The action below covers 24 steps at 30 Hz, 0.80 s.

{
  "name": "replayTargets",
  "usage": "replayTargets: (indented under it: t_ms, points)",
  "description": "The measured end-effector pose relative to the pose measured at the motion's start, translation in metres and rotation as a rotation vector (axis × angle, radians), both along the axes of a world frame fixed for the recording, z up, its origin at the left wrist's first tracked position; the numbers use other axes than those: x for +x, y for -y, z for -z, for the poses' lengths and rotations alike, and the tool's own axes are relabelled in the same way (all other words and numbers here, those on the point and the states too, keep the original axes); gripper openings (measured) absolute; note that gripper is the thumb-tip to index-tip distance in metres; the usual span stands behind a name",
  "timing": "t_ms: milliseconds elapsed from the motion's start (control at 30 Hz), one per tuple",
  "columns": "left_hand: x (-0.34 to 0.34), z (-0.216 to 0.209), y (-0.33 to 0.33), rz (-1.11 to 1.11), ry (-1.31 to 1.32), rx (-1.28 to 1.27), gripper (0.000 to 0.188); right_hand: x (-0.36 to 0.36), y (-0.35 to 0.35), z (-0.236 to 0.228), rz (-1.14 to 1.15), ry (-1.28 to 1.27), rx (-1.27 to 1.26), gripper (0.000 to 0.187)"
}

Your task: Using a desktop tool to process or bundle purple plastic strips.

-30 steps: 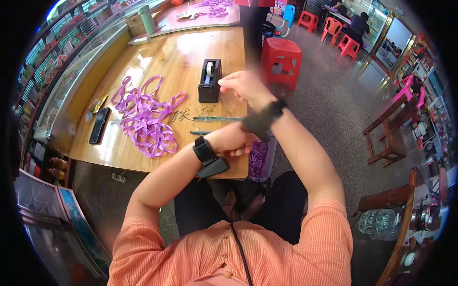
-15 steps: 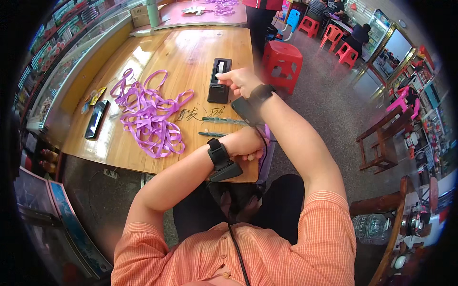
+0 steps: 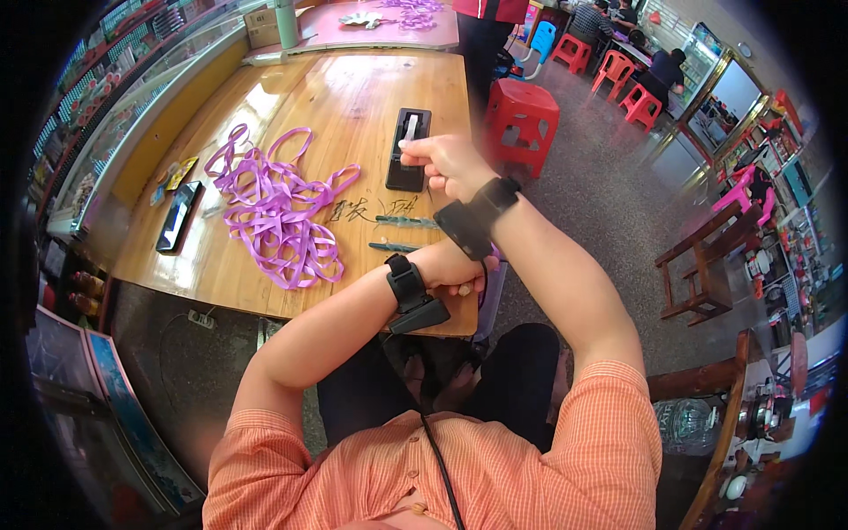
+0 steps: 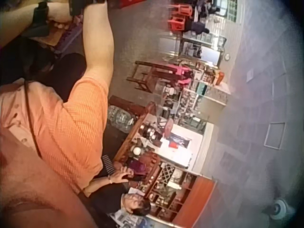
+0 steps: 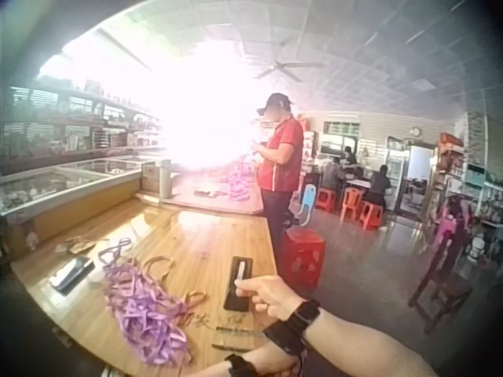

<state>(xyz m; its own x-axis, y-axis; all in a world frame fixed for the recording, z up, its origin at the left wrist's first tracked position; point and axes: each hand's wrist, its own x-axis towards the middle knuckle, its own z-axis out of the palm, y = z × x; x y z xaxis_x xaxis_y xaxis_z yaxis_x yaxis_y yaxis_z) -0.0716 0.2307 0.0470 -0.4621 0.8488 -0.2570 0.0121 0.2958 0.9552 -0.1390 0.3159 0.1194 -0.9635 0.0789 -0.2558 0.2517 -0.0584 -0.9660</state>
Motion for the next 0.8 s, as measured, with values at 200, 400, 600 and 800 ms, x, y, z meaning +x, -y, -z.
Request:
replayTargets:
  t_ms: [200, 400, 600, 800]
  points:
    - [-0.001, 0.001, 0.001, 0.064, 0.029, 0.039, 0.022, 0.019, 0.004, 0.016, 0.047, 0.185, -0.156, 0.014]
    - [-0.012, 0.027, -0.007, 0.096, 0.113, 0.028, 0.02, 0.013, 0.003, 0.023, 0.016, 0.212, -0.06, 0.013]
    - [-0.004, 0.013, -0.003, 0.051, 0.01, -0.022, 0.018, 0.012, -0.003, 0.027, -0.013, 0.235, 0.099, 0.01]
    - [-0.004, 0.01, -0.002, 0.065, 0.049, -0.08, 0.021, 0.022, -0.017, 0.018, -0.092, 0.241, 0.021, 0.013]
